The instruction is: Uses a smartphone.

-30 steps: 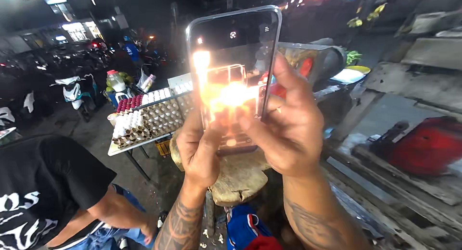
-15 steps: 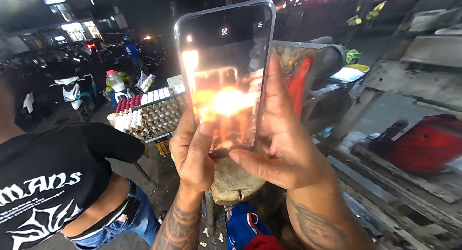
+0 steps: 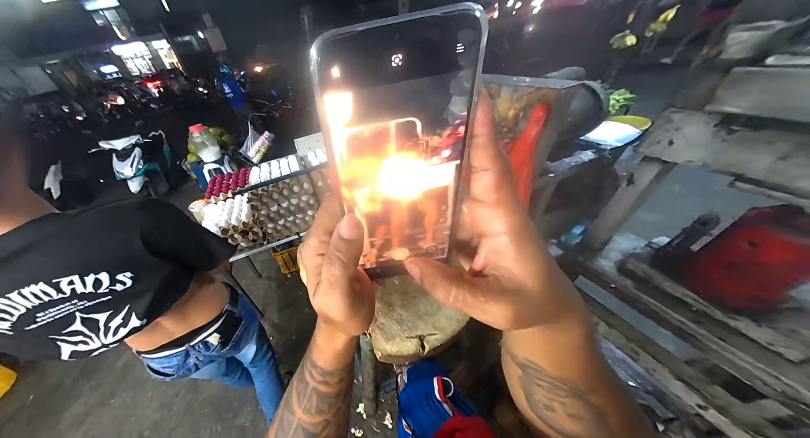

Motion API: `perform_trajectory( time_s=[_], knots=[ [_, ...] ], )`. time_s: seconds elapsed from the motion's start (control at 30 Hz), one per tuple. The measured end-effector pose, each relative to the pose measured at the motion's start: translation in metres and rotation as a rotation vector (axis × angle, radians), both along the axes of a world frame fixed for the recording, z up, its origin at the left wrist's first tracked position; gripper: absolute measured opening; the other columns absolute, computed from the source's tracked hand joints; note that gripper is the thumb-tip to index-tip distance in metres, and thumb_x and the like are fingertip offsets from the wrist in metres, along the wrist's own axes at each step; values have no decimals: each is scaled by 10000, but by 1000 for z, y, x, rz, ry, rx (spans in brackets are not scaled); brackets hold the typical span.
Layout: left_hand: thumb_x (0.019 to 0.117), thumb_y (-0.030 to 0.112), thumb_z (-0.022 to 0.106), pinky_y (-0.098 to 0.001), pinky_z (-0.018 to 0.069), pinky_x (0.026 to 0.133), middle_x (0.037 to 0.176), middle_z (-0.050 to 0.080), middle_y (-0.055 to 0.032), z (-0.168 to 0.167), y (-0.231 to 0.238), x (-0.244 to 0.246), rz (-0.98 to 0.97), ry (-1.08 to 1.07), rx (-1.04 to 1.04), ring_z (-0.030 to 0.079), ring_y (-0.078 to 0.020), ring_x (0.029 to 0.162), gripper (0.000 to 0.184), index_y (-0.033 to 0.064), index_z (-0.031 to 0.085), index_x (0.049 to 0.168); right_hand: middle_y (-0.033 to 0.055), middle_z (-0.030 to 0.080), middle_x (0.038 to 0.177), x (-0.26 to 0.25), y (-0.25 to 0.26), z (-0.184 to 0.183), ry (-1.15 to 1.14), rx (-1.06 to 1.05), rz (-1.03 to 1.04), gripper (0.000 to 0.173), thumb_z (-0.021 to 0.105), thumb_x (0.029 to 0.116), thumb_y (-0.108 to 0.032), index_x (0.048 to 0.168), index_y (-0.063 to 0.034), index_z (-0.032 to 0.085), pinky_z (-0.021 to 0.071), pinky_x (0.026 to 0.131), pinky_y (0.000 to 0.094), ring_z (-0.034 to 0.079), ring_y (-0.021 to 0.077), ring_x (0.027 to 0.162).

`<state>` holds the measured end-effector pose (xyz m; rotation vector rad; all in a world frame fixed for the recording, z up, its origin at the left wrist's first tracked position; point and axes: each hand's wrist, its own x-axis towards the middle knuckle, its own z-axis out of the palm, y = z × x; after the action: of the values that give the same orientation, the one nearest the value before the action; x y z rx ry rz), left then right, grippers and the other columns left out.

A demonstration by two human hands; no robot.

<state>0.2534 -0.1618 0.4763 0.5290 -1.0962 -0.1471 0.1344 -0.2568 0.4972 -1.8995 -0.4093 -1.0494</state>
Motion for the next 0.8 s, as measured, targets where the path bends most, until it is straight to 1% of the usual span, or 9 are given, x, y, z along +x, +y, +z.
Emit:
perform_trajectory(
  time_s=[0.1, 0.2, 0.3, 0.37, 0.43, 0.5, 0.6, 0.73, 0.8],
  knots=[
    [1037, 359, 508, -239, 583, 835, 981, 740, 92, -1, -1, 0, 17, 2, 4, 694, -7, 936, 274, 223, 735, 1109, 74, 469, 1499, 1, -1, 0, -1, 2, 5, 1162, 676, 820, -15, 1643, -195, -123, 662, 788, 304, 668, 135, 1136],
    [1039, 367, 498, -236, 583, 828, 975, 745, 91, -2, -1, 1, 15, 7, 0, 697, -8, 929, 288, 226, 739, 1110, 66, 535, 1431, 2, -2, -1, -8, 19, 6, 1159, 678, 815, -8, 1646, -196, -109, 664, 764, 300, 685, 134, 1096],
    [1038, 364, 497, -242, 582, 833, 980, 744, 87, -2, -1, 1, 6, 10, 3, 696, -12, 932, 293, 222, 738, 1124, 70, 484, 1485, 3, -3, -2, -10, 12, 1, 1153, 680, 822, -21, 1646, -191, -109, 665, 778, 306, 672, 133, 1128],
    [1041, 369, 496, -247, 585, 828, 983, 744, 79, -2, -1, 1, -2, 15, 3, 698, -19, 929, 299, 212, 731, 1140, 69, 490, 1483, 4, -3, -3, -18, 19, 8, 1149, 679, 821, -15, 1648, -208, -95, 665, 779, 311, 674, 140, 1129],
    [1039, 367, 494, -254, 583, 841, 996, 742, 76, -2, -2, 1, -1, 12, 0, 695, -23, 942, 306, 206, 728, 1151, 71, 471, 1498, 4, -3, -3, -23, 4, 1, 1148, 672, 819, -15, 1646, -197, -102, 662, 784, 306, 667, 134, 1134],
    [1038, 376, 493, -256, 575, 857, 1004, 739, 82, -2, -3, 2, 8, 1, -2, 689, -22, 959, 309, 209, 731, 1143, 73, 470, 1498, 4, -4, -2, -34, 2, 3, 1148, 668, 813, -6, 1646, -185, -101, 661, 785, 305, 665, 133, 1138],
    [1037, 381, 494, -247, 572, 853, 991, 738, 90, -2, -5, 1, 21, 2, -2, 688, -15, 952, 302, 219, 738, 1115, 64, 488, 1484, 3, -4, -3, -31, 19, 9, 1144, 671, 815, 2, 1648, -201, -87, 661, 788, 302, 668, 136, 1137],
    [1035, 385, 493, -249, 578, 843, 977, 740, 95, -2, -5, 0, 19, 6, 14, 692, -12, 940, 303, 227, 739, 1114, 81, 435, 1531, 2, -5, -3, -38, 15, 1, 1149, 675, 817, -5, 1649, -190, -95, 661, 804, 317, 653, 147, 1172],
    [1034, 392, 491, -249, 576, 842, 973, 737, 97, -2, -5, -1, 21, 4, 19, 691, -12, 936, 305, 230, 737, 1112, 82, 442, 1523, 2, -5, -3, -44, 7, -3, 1146, 675, 816, -8, 1647, -177, -96, 661, 807, 314, 651, 145, 1176]
  ],
)
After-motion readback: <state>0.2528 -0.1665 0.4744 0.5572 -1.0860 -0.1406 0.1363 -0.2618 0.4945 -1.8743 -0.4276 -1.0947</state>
